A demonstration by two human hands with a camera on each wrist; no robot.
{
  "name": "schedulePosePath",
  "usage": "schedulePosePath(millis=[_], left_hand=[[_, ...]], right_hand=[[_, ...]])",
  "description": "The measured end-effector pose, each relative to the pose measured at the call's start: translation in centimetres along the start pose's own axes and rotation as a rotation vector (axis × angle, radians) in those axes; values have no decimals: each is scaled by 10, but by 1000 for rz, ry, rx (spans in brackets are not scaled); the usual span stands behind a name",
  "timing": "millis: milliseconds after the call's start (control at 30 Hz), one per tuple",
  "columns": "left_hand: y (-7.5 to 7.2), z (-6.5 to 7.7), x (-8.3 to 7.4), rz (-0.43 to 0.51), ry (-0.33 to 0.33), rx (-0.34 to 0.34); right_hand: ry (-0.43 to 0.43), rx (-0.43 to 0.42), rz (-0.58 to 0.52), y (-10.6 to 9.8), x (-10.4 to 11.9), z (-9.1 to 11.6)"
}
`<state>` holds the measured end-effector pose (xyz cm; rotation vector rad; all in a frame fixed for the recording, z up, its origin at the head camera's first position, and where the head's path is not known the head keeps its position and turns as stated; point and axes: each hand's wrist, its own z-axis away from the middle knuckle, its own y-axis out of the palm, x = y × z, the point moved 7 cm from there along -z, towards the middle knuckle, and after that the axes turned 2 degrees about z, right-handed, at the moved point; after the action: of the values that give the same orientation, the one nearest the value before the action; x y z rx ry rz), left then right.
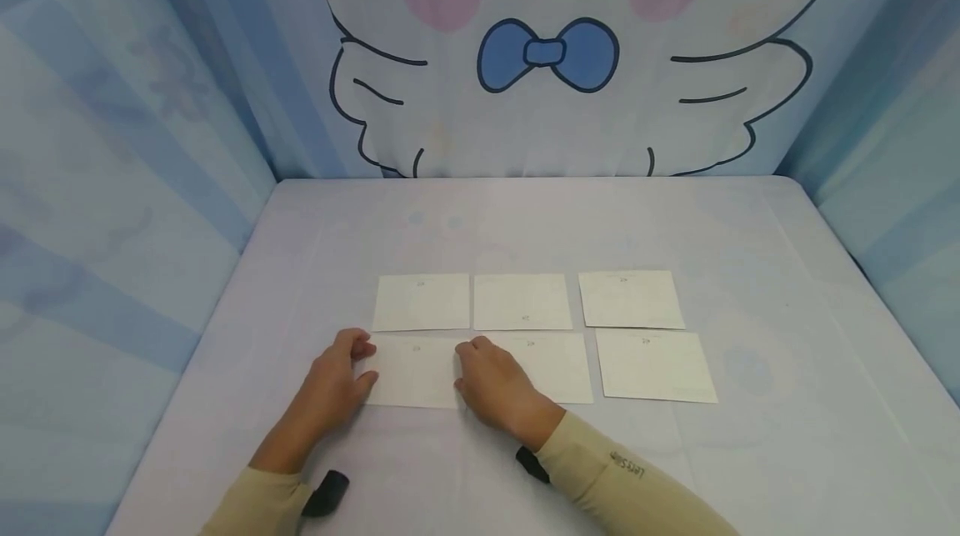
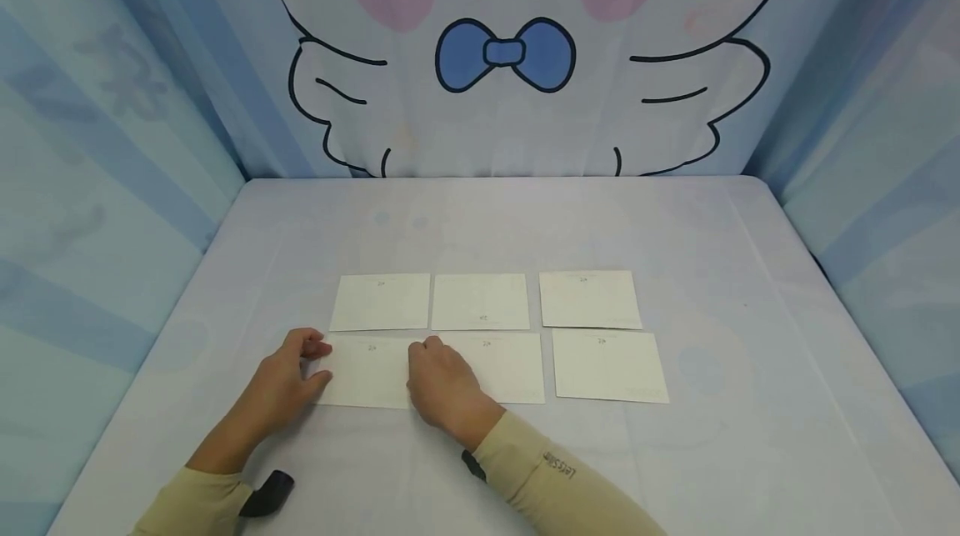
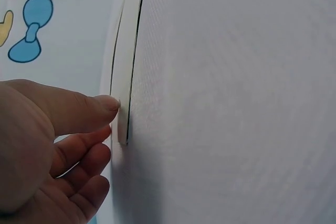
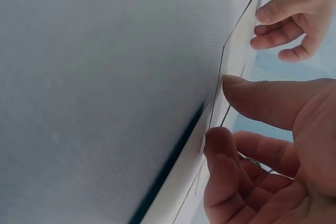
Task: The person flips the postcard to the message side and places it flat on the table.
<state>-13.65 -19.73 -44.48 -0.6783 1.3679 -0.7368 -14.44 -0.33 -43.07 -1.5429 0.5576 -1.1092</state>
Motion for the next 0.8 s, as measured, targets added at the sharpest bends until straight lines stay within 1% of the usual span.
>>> schedulePosePath(millis=[100,267,467,667,800], left_hand=[[-1,-1,1,-2,-2,1],[0,-2,3,0,-14,7],[2,-4,2,-17,-14,11],[2,-5,1,-30,-16,17],[2,-4,1,-46,6,17]], right_hand=[[-10,-18,44,-1,1,-1],[-25,-38,75,-1,2,-1],[-15,-45,107,0,0,-1],[4,-45,105,0,-2,-1],[29,-37,93,2,-3,0]])
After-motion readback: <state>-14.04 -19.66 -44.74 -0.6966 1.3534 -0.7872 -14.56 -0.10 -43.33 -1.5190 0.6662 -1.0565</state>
